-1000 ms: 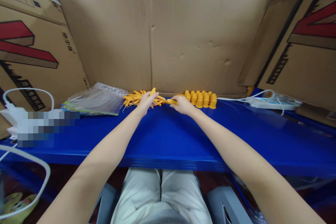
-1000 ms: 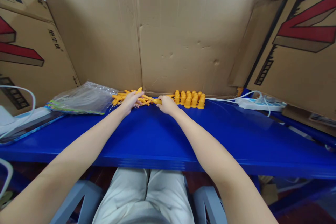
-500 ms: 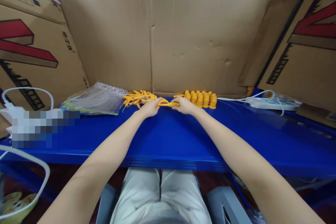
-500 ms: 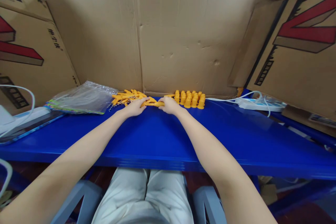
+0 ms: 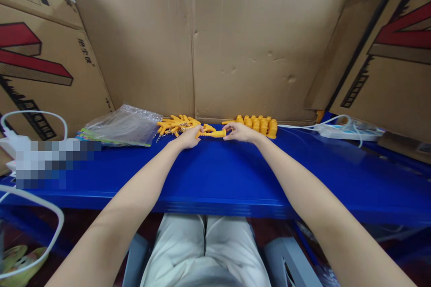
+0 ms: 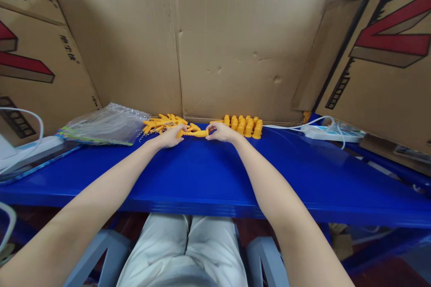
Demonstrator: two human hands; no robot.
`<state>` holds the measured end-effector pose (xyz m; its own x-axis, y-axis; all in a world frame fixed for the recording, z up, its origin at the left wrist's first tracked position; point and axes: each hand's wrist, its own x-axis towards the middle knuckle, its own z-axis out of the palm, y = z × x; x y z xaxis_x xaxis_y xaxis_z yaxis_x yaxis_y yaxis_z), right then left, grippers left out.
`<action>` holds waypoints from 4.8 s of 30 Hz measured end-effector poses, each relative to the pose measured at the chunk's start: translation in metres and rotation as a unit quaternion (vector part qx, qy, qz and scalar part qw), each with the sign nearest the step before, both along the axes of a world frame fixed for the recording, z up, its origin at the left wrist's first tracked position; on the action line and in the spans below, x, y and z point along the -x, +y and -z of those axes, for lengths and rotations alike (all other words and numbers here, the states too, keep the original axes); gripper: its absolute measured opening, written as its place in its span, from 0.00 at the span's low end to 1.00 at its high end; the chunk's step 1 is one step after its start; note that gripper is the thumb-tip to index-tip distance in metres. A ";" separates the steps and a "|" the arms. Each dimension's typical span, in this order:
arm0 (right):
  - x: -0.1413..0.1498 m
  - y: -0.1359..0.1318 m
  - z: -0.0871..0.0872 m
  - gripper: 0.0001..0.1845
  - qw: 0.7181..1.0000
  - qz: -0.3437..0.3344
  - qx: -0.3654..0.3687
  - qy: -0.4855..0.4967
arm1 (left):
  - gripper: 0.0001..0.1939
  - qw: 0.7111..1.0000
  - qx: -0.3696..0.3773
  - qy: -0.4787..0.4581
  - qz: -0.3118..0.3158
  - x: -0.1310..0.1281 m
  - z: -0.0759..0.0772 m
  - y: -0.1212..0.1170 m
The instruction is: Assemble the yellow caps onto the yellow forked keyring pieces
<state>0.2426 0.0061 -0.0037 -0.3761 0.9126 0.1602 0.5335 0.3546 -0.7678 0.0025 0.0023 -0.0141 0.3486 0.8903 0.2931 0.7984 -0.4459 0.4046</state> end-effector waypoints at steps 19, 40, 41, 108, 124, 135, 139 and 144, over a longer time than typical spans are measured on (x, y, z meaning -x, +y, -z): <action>-0.001 -0.018 -0.011 0.18 0.977 0.001 0.175 0.122 | 0.15 0.999 0.019 -0.030 -0.025 -0.004 -0.003 0.000; 0.010 -0.013 -0.006 0.32 0.966 0.072 0.233 0.091 | 0.10 0.998 -0.011 -0.055 -0.001 -0.011 -0.009 -0.011; 0.010 -0.012 -0.006 0.33 0.965 0.074 0.233 0.092 | 0.10 0.998 -0.010 -0.057 0.000 -0.011 -0.009 -0.012; -0.001 -0.007 -0.008 0.14 0.937 0.006 0.270 0.221 | 0.10 0.996 0.073 -0.028 -0.035 -0.012 -0.014 -0.018; 0.009 -0.012 -0.012 0.11 0.935 0.035 0.270 0.227 | 0.10 0.998 0.045 -0.047 -0.021 -0.009 -0.009 -0.010; 0.012 -0.012 -0.019 0.05 0.892 0.049 0.262 0.365 | 0.29 0.997 0.015 -0.071 0.017 -0.009 -0.012 -0.013; 0.002 0.000 -0.021 0.04 0.883 0.109 0.152 0.431 | 0.29 0.988 -0.117 -0.099 0.011 -0.009 -0.010 -0.007; -0.014 0.019 -0.008 0.13 0.915 0.196 -0.095 0.341 | 0.23 0.990 -0.127 -0.063 -0.009 -0.010 -0.007 -0.005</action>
<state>0.2562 0.0250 0.0042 0.2203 0.8874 0.4049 0.0690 0.3999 -0.9140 0.0122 -0.0026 -0.0074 0.2799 0.7883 0.5479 0.7575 -0.5319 0.3784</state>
